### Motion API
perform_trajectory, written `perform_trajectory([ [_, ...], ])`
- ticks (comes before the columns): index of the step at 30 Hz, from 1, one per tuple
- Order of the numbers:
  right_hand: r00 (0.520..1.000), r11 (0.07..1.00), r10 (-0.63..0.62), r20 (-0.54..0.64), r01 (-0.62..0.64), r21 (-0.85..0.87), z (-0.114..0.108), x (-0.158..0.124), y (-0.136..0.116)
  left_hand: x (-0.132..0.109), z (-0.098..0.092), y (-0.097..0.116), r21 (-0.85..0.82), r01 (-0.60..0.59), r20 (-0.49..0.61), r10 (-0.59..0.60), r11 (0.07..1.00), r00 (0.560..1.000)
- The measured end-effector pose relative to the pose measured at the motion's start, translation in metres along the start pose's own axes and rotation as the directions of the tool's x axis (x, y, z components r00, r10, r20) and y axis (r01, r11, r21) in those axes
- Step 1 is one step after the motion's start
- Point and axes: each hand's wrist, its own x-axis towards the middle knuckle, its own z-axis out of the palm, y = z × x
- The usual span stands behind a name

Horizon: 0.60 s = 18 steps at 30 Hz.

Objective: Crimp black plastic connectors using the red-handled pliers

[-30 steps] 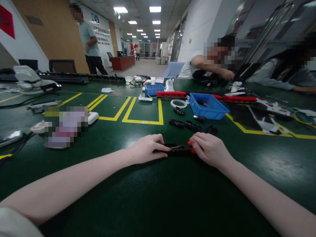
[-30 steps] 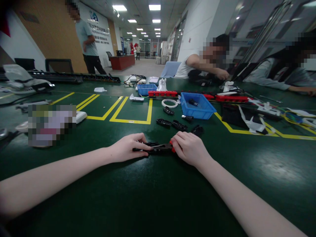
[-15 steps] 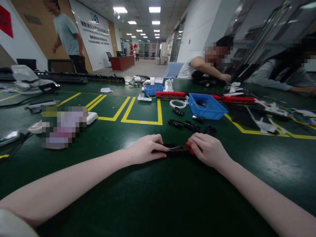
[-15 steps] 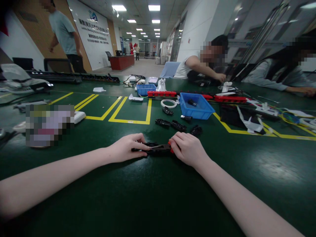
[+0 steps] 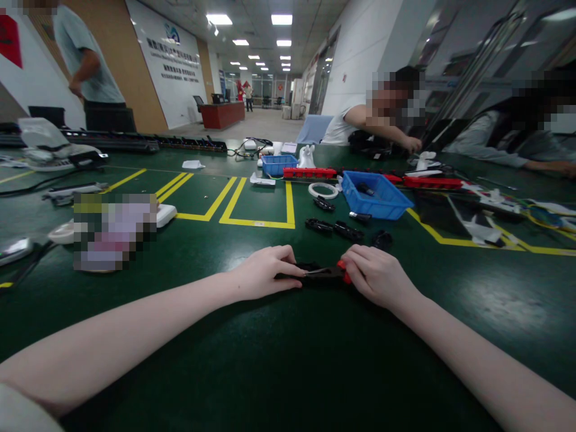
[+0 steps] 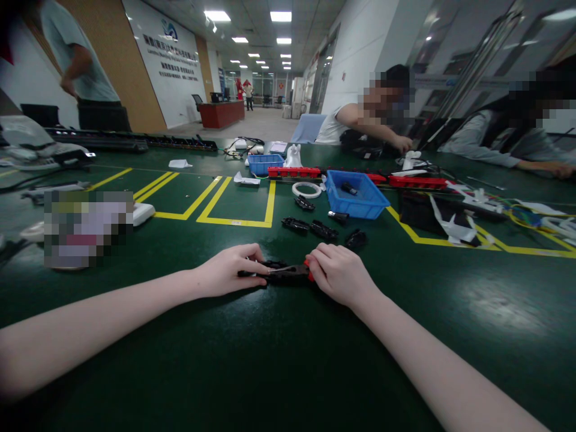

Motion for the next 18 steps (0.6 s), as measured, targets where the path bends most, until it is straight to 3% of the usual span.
perform_trajectory([
  [9,1.0,0.999,0.01,-0.002,-0.01,-0.035,-0.0014,0.0005,0.0,0.0003,-0.0011,0.0007,-0.007,0.003,0.009,-0.003,1.0,1.0],
  [18,0.996,0.994,-0.044,-0.075,0.036,-0.105,-0.0039,0.0032,0.0057,0.0004,-0.0004,0.0006,0.003,-0.008,0.0,0.008,1.0,1.0],
])
